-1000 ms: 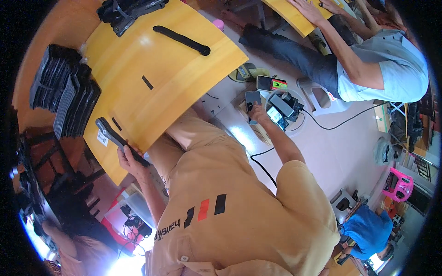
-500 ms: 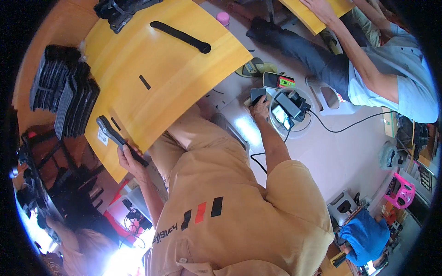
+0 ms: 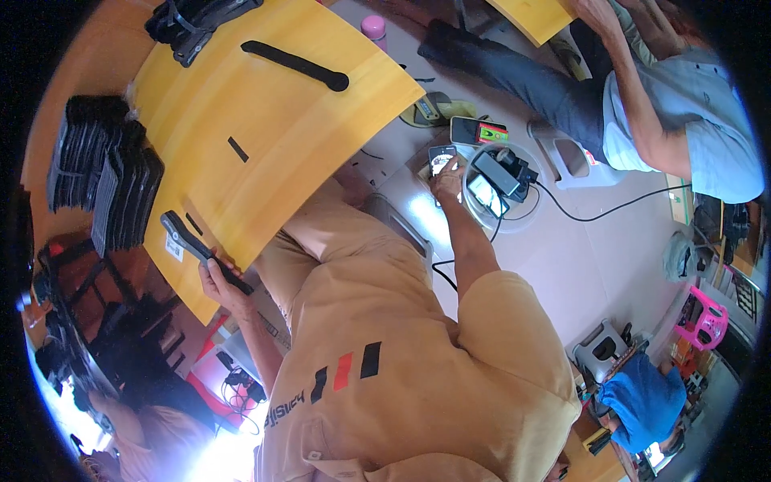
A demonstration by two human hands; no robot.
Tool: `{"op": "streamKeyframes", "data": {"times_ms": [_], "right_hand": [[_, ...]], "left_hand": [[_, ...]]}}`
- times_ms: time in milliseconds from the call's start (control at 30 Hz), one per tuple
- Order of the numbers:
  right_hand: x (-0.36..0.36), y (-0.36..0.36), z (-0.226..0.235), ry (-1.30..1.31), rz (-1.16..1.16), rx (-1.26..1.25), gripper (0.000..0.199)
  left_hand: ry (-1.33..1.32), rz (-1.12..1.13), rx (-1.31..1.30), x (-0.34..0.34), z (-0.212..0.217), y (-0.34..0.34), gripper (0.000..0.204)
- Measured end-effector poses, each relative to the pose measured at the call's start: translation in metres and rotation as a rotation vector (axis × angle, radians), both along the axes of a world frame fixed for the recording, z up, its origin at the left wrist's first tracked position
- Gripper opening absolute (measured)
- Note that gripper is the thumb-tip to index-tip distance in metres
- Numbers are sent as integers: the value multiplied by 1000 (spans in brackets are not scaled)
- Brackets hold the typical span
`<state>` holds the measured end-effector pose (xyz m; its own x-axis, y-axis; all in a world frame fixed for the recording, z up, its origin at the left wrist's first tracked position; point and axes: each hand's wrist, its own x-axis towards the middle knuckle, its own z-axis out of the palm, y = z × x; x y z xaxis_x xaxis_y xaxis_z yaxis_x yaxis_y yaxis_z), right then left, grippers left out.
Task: The person is manually attaching plastic buckles and clips to black textile straps at a manufacturing workbench.
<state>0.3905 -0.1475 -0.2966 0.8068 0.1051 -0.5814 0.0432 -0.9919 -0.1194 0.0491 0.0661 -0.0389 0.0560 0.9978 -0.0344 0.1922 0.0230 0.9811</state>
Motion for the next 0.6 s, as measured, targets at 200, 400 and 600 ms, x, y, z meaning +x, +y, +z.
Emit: {"op": "streamKeyframes", "data": {"times_ms": [200,400,600], "right_hand": [[-3,-12,-13,-162,69,-4,95],[-23,3,21,-216,181,6,83],[-44,-4,7,-164,694,168,52]], "left_hand": [[-30,-30,13,5,3,-1,23],[-32,-17,24,0,0,-2,22],[-37,-11,23,5,3,-3,22]]}}
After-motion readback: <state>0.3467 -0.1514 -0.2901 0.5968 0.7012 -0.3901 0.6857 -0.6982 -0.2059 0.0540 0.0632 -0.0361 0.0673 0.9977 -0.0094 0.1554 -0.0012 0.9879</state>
